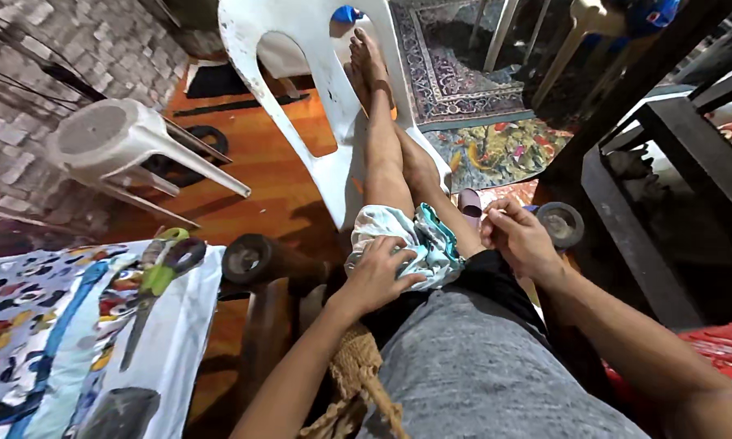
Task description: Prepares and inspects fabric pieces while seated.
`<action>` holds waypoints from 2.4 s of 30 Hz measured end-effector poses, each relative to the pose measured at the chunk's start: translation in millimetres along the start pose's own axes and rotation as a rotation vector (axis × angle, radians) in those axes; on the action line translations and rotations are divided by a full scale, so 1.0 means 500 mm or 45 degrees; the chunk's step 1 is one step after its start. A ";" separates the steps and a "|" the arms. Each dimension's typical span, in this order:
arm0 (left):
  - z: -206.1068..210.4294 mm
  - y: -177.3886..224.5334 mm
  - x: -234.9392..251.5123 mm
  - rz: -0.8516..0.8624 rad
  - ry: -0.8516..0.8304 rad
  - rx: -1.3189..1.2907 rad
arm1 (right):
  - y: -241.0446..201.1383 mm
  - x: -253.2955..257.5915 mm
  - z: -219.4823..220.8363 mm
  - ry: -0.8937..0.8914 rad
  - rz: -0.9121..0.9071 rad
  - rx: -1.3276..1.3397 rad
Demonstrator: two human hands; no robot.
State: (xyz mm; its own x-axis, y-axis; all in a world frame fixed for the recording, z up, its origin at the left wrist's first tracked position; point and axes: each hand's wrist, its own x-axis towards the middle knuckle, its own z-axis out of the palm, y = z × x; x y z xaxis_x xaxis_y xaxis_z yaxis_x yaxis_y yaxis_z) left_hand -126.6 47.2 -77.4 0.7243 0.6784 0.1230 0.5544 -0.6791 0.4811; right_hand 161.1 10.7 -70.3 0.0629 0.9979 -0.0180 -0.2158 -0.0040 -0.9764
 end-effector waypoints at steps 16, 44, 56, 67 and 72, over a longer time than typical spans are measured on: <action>0.016 -0.049 0.304 -0.981 -0.364 -0.486 | -0.201 -0.043 -0.043 -0.191 -0.571 0.205; -0.171 0.134 0.223 -0.114 0.069 -0.749 | -0.066 0.075 0.069 0.203 -0.964 -0.615; -0.120 0.146 0.191 -0.288 0.335 -1.441 | -0.130 0.038 0.080 0.125 -0.213 0.156; -0.117 0.174 0.188 -0.325 0.365 -2.093 | -0.145 0.025 0.086 0.114 -0.029 0.385; -0.128 0.177 0.180 -0.297 0.316 -2.053 | -0.148 0.024 0.074 0.078 -0.018 0.362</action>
State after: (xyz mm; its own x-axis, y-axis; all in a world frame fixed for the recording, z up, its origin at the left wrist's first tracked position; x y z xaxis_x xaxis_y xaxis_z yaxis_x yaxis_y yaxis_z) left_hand -38.6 66.4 31.9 0.5244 0.8511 -0.0260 -0.4513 0.3036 0.8392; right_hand 141.9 25.4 9.8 0.1249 0.9918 -0.0266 -0.4786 0.0367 -0.8773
